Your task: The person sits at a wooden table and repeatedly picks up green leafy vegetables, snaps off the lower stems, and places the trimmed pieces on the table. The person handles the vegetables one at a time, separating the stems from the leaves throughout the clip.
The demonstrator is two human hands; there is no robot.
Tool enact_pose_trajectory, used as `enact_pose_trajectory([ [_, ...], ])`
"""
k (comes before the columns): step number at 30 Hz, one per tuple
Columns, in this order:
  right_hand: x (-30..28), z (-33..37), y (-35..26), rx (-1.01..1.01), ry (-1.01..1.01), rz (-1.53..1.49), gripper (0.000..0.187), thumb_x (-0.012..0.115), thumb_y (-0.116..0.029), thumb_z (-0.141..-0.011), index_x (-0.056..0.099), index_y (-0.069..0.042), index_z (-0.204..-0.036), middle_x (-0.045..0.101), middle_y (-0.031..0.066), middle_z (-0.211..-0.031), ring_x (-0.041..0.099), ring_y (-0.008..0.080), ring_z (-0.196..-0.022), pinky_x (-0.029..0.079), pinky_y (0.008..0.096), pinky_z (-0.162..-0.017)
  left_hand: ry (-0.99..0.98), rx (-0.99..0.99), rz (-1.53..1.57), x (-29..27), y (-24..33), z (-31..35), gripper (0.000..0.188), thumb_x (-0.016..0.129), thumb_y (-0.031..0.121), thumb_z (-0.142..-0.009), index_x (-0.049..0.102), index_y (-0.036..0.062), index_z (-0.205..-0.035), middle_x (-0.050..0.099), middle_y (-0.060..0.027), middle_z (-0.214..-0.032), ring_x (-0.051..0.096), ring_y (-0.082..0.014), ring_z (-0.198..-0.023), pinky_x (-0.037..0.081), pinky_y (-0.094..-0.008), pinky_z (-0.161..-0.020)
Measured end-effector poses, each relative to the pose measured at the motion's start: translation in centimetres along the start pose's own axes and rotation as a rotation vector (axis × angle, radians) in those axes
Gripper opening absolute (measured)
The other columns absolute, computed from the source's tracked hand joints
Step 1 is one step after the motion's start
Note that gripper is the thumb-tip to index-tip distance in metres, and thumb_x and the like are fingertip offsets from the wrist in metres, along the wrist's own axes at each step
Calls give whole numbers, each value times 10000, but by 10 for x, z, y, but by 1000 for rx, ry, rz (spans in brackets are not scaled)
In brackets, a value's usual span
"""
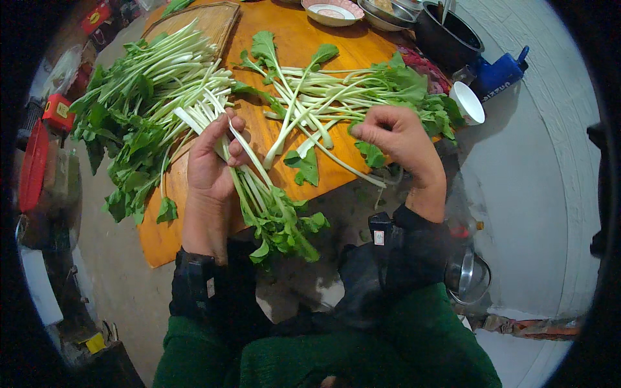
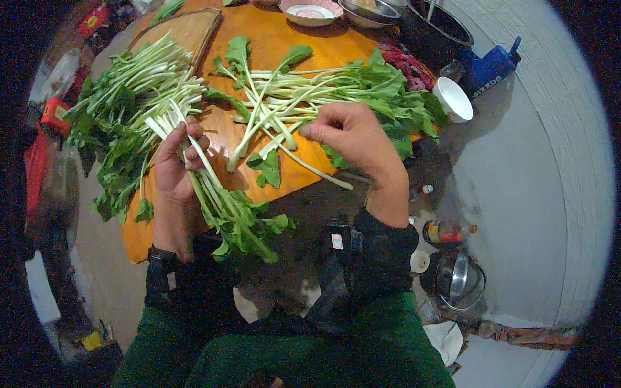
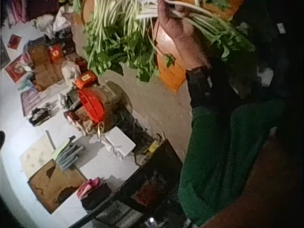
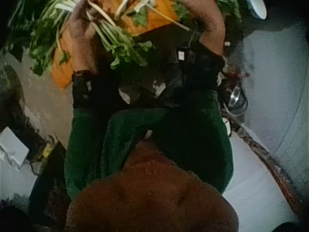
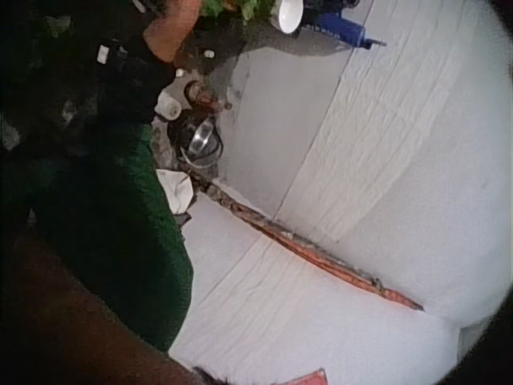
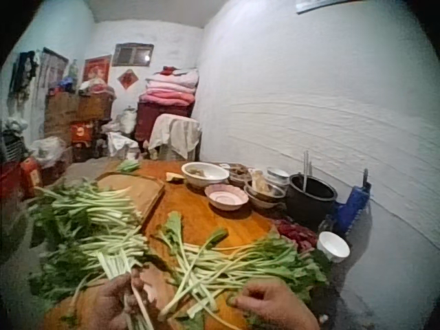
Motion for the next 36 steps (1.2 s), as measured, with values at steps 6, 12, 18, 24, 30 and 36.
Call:
enact_pose_trajectory([
  [6,29,-7,-14,-119,-33,133,245,588,-35,-742,618,-37,-986,514,-1,-750,461,62,-622,391,236,-563,-109,-38,-6,21,-2,4,200,470,153,-887,476,25,-1041,494,-24,-732,464,-145,-713,419,-247,-551],
  [12,68,-24,-24,-334,173,356,142,590,-120,-737,618,-79,-870,542,125,-761,554,316,-730,451,392,-649,-47,-65,29,20,-9,4,188,514,142,-867,495,45,-1027,465,-14,-741,452,-124,-652,401,-242,-534],
  [18,82,-31,-14,-300,246,532,226,595,-73,-721,604,-103,-945,534,100,-767,549,279,-687,443,355,-602,51,-74,-82,12,-18,3,103,553,113,-843,483,88,-915,420,11,-686,396,-80,-518,328,-208,-434],
  [24,78,-39,-4,-246,229,478,148,575,-99,-726,579,-82,-873,555,131,-815,569,321,-750,463,425,-645,114,-92,-198,9,-23,4,121,580,149,-831,481,87,-863,445,-8,-673,413,-80,-491,335,-210,-408],
  [30,26,-37,-4,-175,468,73,116,525,-25,-820,538,-22,-935,591,80,-841,585,144,-700,463,266,-639,118,-91,-231,9,-27,3,92,533,157,-866,458,104,-862,413,5,-697,376,-66,-491,321,-194,-391],
  [36,-31,-7,-20,-353,666,-536,127,557,-89,-860,524,-16,-958,599,65,-774,604,136,-682,480,241,-594,109,-102,-227,8,-29,3,145,591,185,-829,481,94,-803,459,-19,-679,428,-87,-500,352,-217,-421],
])
Point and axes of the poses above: each hand's wrist, its own z-axis away from the middle knuckle, its own x-axis out of the palm, y = z × x, the point moved 10 cm from there along -z, towards the middle knuckle
